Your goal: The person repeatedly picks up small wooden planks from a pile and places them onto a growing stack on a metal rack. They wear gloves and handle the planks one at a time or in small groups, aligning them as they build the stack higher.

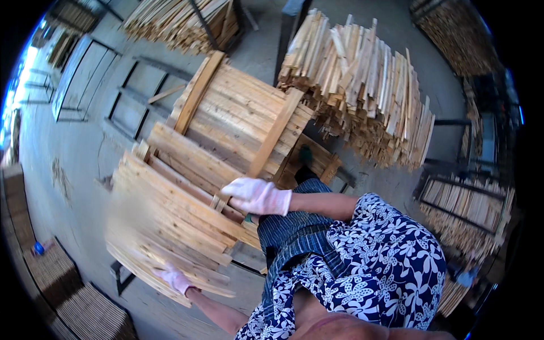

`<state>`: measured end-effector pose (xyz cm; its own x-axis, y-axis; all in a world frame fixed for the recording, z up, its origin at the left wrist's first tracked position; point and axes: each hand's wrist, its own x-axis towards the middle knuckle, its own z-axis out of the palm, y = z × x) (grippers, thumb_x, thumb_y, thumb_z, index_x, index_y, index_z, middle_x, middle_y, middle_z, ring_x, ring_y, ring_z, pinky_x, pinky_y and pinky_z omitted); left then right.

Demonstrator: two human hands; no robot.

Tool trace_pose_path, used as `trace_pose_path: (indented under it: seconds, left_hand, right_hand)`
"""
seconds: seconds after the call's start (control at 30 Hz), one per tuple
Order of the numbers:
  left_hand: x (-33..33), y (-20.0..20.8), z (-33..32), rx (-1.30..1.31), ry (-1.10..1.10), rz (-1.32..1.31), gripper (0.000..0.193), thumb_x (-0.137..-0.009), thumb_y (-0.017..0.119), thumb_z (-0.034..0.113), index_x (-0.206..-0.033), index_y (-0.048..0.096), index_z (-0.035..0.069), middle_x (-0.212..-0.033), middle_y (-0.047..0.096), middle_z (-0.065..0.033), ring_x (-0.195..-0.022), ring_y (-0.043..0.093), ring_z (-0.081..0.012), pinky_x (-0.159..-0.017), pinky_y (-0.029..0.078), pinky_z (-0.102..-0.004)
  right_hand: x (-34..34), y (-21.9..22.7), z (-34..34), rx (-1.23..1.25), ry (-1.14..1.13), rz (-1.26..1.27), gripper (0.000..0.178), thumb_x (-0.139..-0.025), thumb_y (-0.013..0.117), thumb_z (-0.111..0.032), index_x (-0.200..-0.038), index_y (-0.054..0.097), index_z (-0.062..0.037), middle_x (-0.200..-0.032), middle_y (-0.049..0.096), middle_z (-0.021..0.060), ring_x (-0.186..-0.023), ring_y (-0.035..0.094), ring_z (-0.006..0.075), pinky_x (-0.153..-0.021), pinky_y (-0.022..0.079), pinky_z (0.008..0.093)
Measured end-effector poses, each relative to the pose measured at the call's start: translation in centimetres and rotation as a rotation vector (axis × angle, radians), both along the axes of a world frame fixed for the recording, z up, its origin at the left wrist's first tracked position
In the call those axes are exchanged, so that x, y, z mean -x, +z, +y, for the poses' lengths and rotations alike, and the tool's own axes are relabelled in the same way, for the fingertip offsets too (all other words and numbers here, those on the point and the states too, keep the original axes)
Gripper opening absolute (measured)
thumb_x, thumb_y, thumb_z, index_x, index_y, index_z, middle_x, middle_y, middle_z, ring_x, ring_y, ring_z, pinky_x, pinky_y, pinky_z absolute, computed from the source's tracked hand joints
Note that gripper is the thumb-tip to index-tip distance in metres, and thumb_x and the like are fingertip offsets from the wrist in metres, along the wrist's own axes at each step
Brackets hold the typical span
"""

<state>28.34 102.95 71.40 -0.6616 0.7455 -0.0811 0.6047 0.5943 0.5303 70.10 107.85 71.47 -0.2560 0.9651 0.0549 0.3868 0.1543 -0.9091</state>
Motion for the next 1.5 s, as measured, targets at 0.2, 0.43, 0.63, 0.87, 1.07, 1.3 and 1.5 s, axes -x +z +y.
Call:
trace_pose_path:
  seconds: [0.2,0.43,0.63,0.87,1.07,1.3,1.5]
  left_hand:
    - [-2.5,-4.8,-0.6,0.269,-0.034,0.385,0.072,-0.103,0.051,0.047,-0.159,0.029,0.006,-0.152,0.041,-0.0306,-0.133,0.046,-0.0490,-0.114,0.037,-0.0497]
    - [-7.6,0.2,0.3,0.367,0.092,0.250,0.082,-0.096,0.063,0.049,-0.160,0.030,0.009,-0.148,0.047,-0.0297,-0.127,0.052,-0.0440,-0.108,0.042,-0.0477]
    - [-10.5,4.0,0.7,-0.056,0.127,-0.310,0.077,-0.100,0.063,0.030,-0.162,0.022,0.011,-0.150,0.046,-0.0264,-0.123,0.058,-0.0361,-0.099,0.051,-0.0454]
    - [-17.4,4.5,0.7,0.166,0.016,-0.063,0.072,-0.099,0.063,0.031,-0.157,0.027,0.009,-0.145,0.048,-0.0251,-0.118,0.058,-0.0347,-0.095,0.052,-0.0452]
    - [-20.5,0.5,1.9,0.340,-0.077,0.002,0.068,-0.099,0.064,0.032,-0.153,0.031,0.008,-0.140,0.050,-0.0239,-0.114,0.058,-0.0335,-0.092,0.052,-0.0451]
    - [-26.5,-2.6,4.1,0.506,-0.146,0.013,0.064,-0.098,0.064,0.034,-0.149,0.036,0.006,-0.134,0.053,-0.0226,-0.109,0.059,-0.0321,-0.089,0.052,-0.0449]
    - [-29.1,-3.7,4.8,0.582,-0.108,0.030,0.061,-0.097,0.064,0.035,-0.145,0.040,0.004,-0.129,0.055,-0.0214,-0.105,0.059,-0.0309,-0.086,0.053,-0.0447]
  right_hand:
    - [-15.6,-8.5,-6.5,0.232,-0.617,-0.157,0.035,-0.098,0.057,-0.029,-0.123,0.065,-0.0053,-0.120,0.068,0.0191,-0.117,0.062,0.0358,-0.102,0.048,0.0431]
    - [-28.2,-13.8,-16.3,0.658,-0.908,-0.068,0.041,-0.096,0.055,-0.031,-0.127,0.063,-0.0051,-0.125,0.067,0.0208,-0.120,0.061,0.0372,-0.101,0.048,0.0428]
    - [-36.1,-15.3,-18.1,0.769,-0.900,-0.148,0.043,-0.096,0.053,-0.033,-0.129,0.063,-0.0077,-0.123,0.067,0.0223,-0.118,0.061,0.0387,-0.101,0.047,0.0440]
    - [-49.8,-16.0,-14.1,0.693,-1.163,0.067,0.035,-0.096,0.056,-0.030,-0.122,0.066,-0.0091,-0.112,0.071,0.0199,-0.107,0.067,0.0366,-0.093,0.051,0.0426]
    - [-59.4,-16.7,-18.5,0.371,-1.422,-0.280,0.029,-0.098,0.057,-0.021,-0.120,0.068,-0.0049,-0.117,0.072,0.0182,-0.111,0.067,0.0324,-0.099,0.050,0.0361]
    - [-72.9,-17.2,-25.4,0.598,-1.649,-0.845,0.055,-0.092,0.062,-0.030,-0.141,0.051,-0.0077,-0.139,0.054,0.0282,-0.122,0.057,0.0436,-0.104,0.046,0.0473]
    - [-84.1,-18.1,-24.9,0.906,-1.687,-0.636,0.070,-0.091,0.065,-0.040,-0.151,0.044,-0.0124,-0.145,0.051,0.0251,-0.133,0.051,0.0412,-0.108,0.044,0.0489]
